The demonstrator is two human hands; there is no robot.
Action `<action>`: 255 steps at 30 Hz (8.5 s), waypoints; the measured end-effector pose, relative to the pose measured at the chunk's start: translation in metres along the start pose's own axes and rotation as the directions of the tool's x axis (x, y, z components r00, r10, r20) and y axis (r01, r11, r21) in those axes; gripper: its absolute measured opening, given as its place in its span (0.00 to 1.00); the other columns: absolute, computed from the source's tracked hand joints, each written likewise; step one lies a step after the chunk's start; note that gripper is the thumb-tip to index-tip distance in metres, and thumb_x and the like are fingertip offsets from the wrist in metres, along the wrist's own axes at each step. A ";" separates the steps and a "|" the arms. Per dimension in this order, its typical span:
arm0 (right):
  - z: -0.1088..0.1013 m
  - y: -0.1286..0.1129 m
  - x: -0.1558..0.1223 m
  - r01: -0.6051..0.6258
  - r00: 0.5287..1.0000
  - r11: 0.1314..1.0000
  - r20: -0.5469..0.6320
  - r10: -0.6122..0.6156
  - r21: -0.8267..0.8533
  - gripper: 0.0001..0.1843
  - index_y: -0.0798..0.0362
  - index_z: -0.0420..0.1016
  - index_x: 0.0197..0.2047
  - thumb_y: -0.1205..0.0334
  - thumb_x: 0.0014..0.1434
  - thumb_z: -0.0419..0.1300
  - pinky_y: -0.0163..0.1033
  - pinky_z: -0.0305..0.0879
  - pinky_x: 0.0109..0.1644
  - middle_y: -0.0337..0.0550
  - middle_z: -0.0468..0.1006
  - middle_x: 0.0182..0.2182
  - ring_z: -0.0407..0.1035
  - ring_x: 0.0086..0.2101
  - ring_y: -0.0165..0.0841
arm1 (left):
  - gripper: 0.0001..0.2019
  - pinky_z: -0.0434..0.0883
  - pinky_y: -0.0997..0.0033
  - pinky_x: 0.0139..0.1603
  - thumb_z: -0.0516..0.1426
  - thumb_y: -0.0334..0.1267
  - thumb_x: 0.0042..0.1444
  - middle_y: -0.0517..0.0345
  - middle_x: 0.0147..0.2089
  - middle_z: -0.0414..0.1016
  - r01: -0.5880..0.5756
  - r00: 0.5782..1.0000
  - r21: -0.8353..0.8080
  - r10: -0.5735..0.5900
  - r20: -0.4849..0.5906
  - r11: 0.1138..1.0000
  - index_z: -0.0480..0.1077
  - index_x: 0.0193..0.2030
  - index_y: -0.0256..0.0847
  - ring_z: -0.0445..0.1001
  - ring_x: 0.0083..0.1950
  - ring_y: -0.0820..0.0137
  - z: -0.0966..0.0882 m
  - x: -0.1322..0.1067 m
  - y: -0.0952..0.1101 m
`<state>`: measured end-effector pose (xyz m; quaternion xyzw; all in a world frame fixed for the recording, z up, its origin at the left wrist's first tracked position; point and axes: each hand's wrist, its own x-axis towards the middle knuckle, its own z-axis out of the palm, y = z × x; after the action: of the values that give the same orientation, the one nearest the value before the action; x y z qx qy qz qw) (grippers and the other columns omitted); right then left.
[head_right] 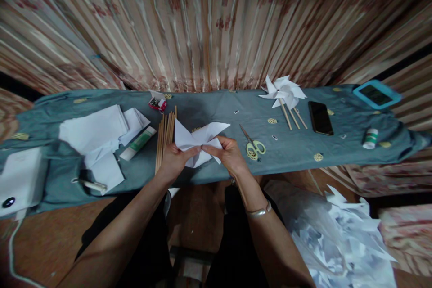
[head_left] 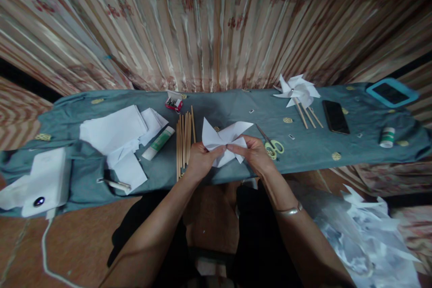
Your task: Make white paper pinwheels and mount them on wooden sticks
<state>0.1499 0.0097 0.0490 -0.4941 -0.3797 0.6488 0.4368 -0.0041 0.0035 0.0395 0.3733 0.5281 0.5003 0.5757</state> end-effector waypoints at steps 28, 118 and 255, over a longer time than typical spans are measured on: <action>-0.005 -0.001 -0.001 0.036 0.995 0.998 -0.092 -0.031 0.052 0.17 0.52 0.79 0.28 0.55 0.35 0.76 0.36 0.68 0.31 0.37 0.81 0.24 0.73 0.25 0.31 | 0.22 0.75 0.66 0.42 0.56 0.56 0.55 0.48 0.41 0.82 -0.076 0.996 0.036 0.075 0.052 0.996 0.79 0.40 0.38 0.80 0.43 0.62 -0.036 0.011 -0.002; -0.008 -0.032 -0.069 0.640 0.608 0.301 0.227 -0.761 -0.707 0.12 0.49 0.76 0.43 0.73 0.60 0.56 0.44 0.71 0.45 0.42 0.81 0.36 0.75 0.38 0.36 | 0.14 0.66 0.72 0.31 0.68 0.49 0.39 0.50 0.33 0.76 0.178 0.924 -0.056 -0.148 0.353 0.982 0.83 0.28 0.41 0.70 0.31 0.67 -0.004 -0.025 0.022; 0.022 -0.020 0.037 0.181 0.853 0.072 0.193 0.485 -0.981 0.09 0.56 0.82 0.28 0.61 0.41 0.69 0.32 0.57 0.29 0.36 0.74 0.23 0.64 0.27 0.29 | 0.17 0.70 0.77 0.30 0.74 0.37 0.33 0.53 0.29 0.79 0.455 0.868 -0.494 -0.494 0.058 0.741 0.80 0.31 0.33 0.74 0.27 0.76 -0.005 -0.106 -0.079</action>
<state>0.1274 0.0495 0.0610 -0.5151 -0.7514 0.3625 -0.1968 0.0113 -0.1171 -0.0124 0.0480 0.4819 0.4688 0.7387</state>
